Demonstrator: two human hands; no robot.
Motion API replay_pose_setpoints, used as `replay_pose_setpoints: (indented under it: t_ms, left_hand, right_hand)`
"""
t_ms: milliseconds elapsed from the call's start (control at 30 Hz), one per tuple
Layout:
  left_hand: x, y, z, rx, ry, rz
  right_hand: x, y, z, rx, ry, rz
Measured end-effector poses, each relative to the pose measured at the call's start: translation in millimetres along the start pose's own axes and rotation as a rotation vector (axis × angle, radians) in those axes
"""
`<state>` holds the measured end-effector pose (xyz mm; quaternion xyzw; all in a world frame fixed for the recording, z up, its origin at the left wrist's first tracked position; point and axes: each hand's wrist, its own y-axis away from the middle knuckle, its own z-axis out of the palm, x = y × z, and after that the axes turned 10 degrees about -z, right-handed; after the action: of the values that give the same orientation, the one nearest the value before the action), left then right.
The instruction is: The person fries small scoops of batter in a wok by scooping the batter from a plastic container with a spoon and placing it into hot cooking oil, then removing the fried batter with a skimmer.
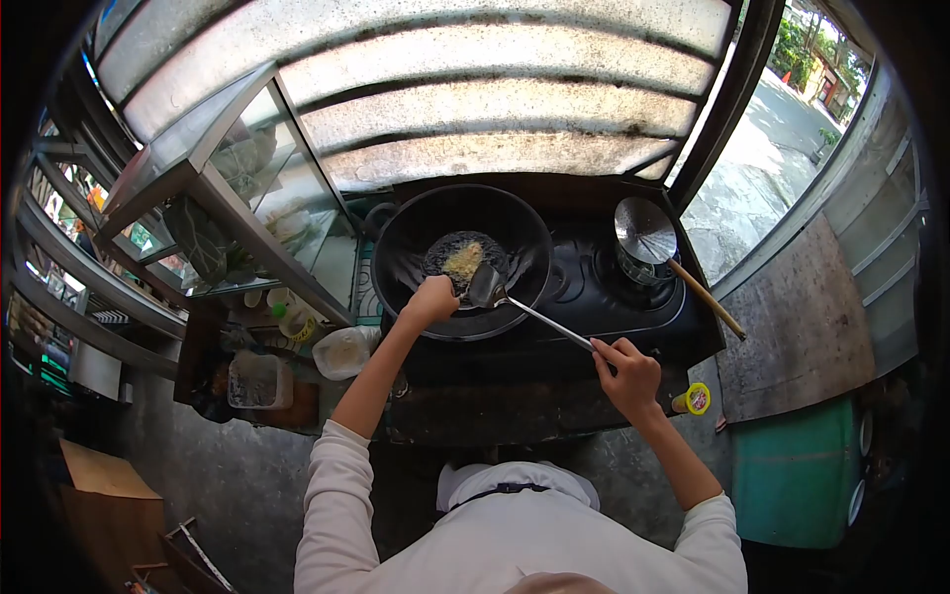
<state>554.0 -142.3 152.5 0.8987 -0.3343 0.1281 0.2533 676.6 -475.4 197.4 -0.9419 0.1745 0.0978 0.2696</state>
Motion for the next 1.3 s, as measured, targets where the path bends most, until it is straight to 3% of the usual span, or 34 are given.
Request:
replay_pose_setpoints:
  t_ms: [367, 567, 667, 767, 1067, 1300]
  left_hand:
    - [10.7, -7.7, 2.5, -0.092, 0.016, 0.039]
    - [20.5, -17.8, 21.9, 0.105, -0.018, 0.150]
    - [22.2, -24.3, 29.0, 0.143, -0.009, 0.145]
    - [32.5, -29.8, 26.5, -0.001, -0.089, 0.007]
    - [47.2, -26.5, 23.8, 0.165, -0.049, 0.034]
    - [46.1, -14.1, 9.0, 0.283, -0.029, -0.053]
  right_hand:
    - [-6.3, 0.7, -1.8, -0.066, 0.104, -0.018]
    - [-15.6, -6.2, -2.9, -0.121, 0.193, -0.052]
    - [-17.1, -8.2, -0.7, -0.133, 0.235, -0.073]
    - [-18.0, -11.7, 4.4, -0.130, 0.275, -0.095]
    - [-5.2, -30.2, 19.1, -0.070, 0.339, -0.063]
    - [-2.4, -41.2, 22.0, -0.049, 0.345, -0.023]
